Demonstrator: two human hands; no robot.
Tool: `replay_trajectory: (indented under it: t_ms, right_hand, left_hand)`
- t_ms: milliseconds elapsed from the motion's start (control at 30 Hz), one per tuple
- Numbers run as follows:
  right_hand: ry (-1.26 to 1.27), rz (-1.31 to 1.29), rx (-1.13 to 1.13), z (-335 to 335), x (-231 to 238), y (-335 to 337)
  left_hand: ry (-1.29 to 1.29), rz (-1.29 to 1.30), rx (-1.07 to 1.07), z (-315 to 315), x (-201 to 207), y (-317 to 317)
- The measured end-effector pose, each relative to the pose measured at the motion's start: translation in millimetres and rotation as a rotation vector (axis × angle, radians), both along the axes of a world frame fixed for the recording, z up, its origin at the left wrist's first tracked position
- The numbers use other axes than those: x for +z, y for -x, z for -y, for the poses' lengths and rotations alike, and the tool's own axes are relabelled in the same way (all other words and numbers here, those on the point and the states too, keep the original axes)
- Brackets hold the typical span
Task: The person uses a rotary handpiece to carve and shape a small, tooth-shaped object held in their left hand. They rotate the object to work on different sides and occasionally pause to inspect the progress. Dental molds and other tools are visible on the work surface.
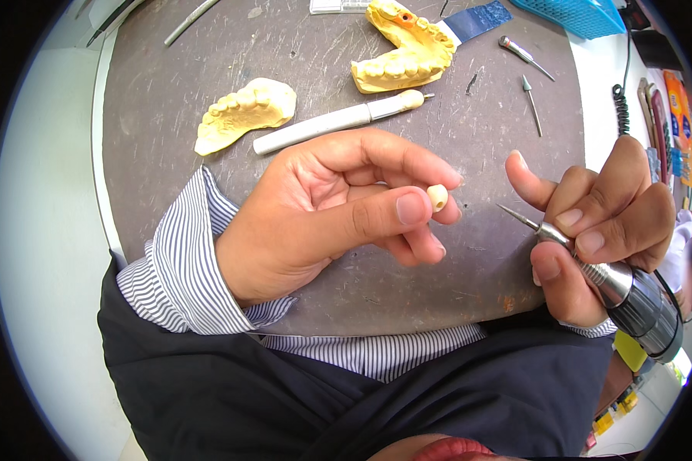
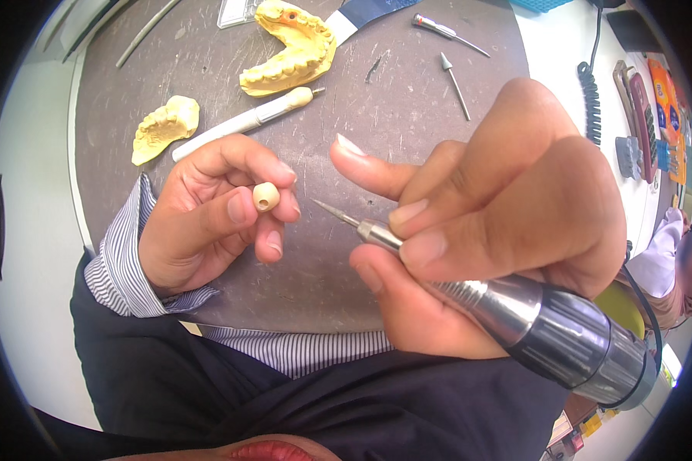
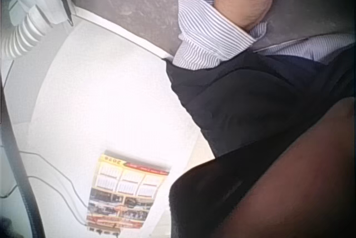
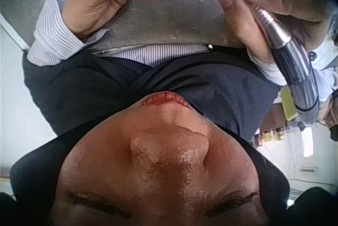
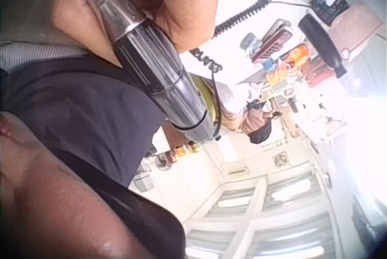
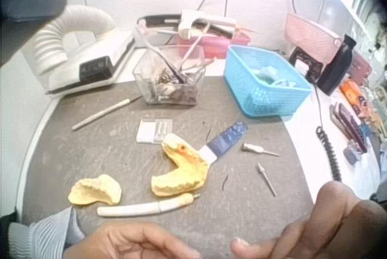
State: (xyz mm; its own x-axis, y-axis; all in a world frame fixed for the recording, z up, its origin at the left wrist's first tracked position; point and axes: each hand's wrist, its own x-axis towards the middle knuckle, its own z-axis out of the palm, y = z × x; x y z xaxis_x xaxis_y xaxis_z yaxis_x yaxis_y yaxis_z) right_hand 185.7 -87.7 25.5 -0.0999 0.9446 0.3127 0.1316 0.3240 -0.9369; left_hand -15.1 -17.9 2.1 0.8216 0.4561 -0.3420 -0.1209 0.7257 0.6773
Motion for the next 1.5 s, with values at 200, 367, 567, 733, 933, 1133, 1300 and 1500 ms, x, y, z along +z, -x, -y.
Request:
replay_trajectory:
  t_ms: [200, 367, 567, 733, 933, 1133, 1300, 1500]
  right_hand:
    - [-0.023, -0.037, -0.096, 3.4, -4.4, 2.2]
    - [-0.024, -0.123, 0.034, 5.7, -16.2, -18.0]
    - [0.020, -0.059, -0.029, 7.5, -6.9, -13.2]
    - [-0.004, -0.111, -0.062, 8.7, -9.8, -11.4]
    - [-0.036, -0.194, -0.132, 11.8, -20.3, -8.1]
    - [0.033, -0.038, -0.147, 11.1, -5.3, -4.6]
    - [0.017, -0.054, -0.120, 10.8, -6.8, -7.4]
    - [0.016, -0.038, -0.106, 10.8, -8.3, -10.2]
  left_hand:
    - [0.024, -0.025, -0.013, -1.3, 1.0, -3.6]
    - [0.028, -0.012, -0.004, -0.5, 1.9, -5.0]
    - [0.021, 0.001, 0.005, 0.4, 0.2, -5.4]
    - [0.041, 0.029, 0.016, 0.3, 0.4, -5.5]
    - [0.059, 0.040, 0.023, 0.2, -0.8, -6.3]
    - [0.048, 0.055, 0.044, 2.2, -3.0, -6.5]
    - [0.043, 0.058, 0.042, 2.5, -3.2, -6.1]
    - [0.091, 0.027, 0.041, 0.6, 0.8, -8.3]
